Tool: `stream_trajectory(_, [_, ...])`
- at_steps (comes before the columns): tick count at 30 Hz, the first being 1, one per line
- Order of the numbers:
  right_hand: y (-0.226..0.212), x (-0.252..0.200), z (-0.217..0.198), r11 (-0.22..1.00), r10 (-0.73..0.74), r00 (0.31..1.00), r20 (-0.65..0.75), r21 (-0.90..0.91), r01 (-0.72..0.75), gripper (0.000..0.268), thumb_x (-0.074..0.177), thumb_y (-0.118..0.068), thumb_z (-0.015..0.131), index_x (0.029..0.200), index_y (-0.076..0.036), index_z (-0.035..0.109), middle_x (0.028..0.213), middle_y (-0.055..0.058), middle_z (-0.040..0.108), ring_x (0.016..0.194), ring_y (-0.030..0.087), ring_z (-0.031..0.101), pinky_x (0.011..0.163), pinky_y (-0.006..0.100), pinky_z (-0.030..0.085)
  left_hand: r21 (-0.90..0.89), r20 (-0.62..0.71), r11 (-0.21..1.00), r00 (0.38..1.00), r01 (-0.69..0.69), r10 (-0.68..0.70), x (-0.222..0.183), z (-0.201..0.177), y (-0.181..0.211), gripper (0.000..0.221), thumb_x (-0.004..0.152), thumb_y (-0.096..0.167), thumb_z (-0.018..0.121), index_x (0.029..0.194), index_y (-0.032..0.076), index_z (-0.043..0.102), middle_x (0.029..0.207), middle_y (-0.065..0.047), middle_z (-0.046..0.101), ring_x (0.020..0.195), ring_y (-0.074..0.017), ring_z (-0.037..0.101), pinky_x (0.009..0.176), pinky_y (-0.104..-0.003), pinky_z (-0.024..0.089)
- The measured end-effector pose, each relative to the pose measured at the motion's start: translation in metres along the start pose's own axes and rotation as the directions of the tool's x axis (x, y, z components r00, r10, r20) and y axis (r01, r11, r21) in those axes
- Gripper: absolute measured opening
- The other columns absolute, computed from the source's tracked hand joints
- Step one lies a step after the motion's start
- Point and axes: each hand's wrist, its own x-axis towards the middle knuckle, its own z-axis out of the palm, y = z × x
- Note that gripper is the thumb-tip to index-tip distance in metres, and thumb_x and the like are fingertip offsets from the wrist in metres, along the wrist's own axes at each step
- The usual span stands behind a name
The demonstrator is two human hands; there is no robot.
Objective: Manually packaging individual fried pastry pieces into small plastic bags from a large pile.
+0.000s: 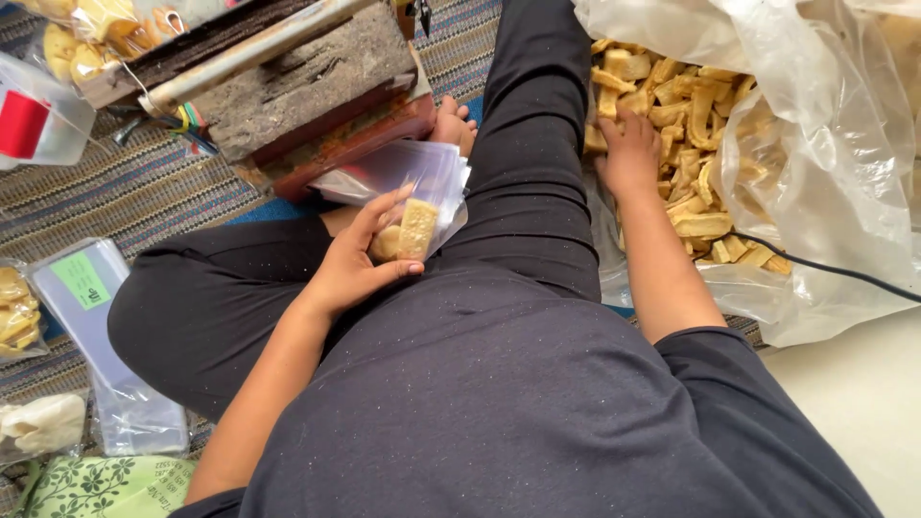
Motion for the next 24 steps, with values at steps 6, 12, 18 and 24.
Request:
stream_trajectory(6, [0.005,0.008,-0.123,0.797,0.417,0.855,0.309,0.328,-0.508,0.069,0.103,-0.043,0.068,0.152,0.000,0.044,0.140,0.025,0.056,0.125,0.038,0.057,0.102,0.055,0.047,-0.157,0.030,0.988,1.000,0.009,-0.004,-0.001,-0.003,0.000,0.093,0.075,-0.001,0.084,0.154,0.016,0.039,0.141,-0.016,0.064,0.123,-0.0233,0.064,0.106,-0.033,0.049])
stream_trajectory(12, [0.041,-0.012,-0.140,0.956,0.262,0.819,0.510,-0.019,-0.294,0.055,0.073,-0.041,0.093,0.120,-0.017,0.079,0.106,0.014,0.076,0.093,0.032,0.069,0.082,0.048,0.054,-0.178,0.028,0.983,0.999,-0.038,0.044,0.005,0.000,0.000,0.085,0.077,0.000,0.081,0.150,0.018,0.041,0.148,-0.010,0.055,0.133,-0.0257,0.057,0.114,-0.038,0.044])
stream_trajectory(18, [-0.014,-0.018,-0.156,0.936,0.203,0.965,0.168,0.255,-0.241,0.019,0.099,-0.010,0.071,0.117,-0.007,0.079,0.105,0.012,0.076,0.081,0.025,0.068,0.075,0.042,0.055,-0.315,0.036,0.949,0.999,-0.021,0.034,0.001,-0.001,-0.018,0.097,0.071,-0.010,0.082,0.153,0.018,0.037,0.139,-0.017,0.063,0.124,-0.0265,0.063,0.106,-0.038,0.052])
stream_trajectory(24, [-0.100,-0.005,-0.143,0.566,0.012,0.938,-0.347,0.775,0.280,0.010,0.105,0.004,0.070,0.113,0.001,0.064,0.087,0.005,0.066,0.077,0.013,0.059,0.074,0.024,0.048,-0.527,0.000,0.850,1.000,0.000,0.000,0.003,-0.001,0.006,0.090,0.080,-0.011,0.072,0.158,0.011,0.033,0.145,-0.016,0.058,0.117,-0.0224,0.063,0.102,-0.032,0.052])
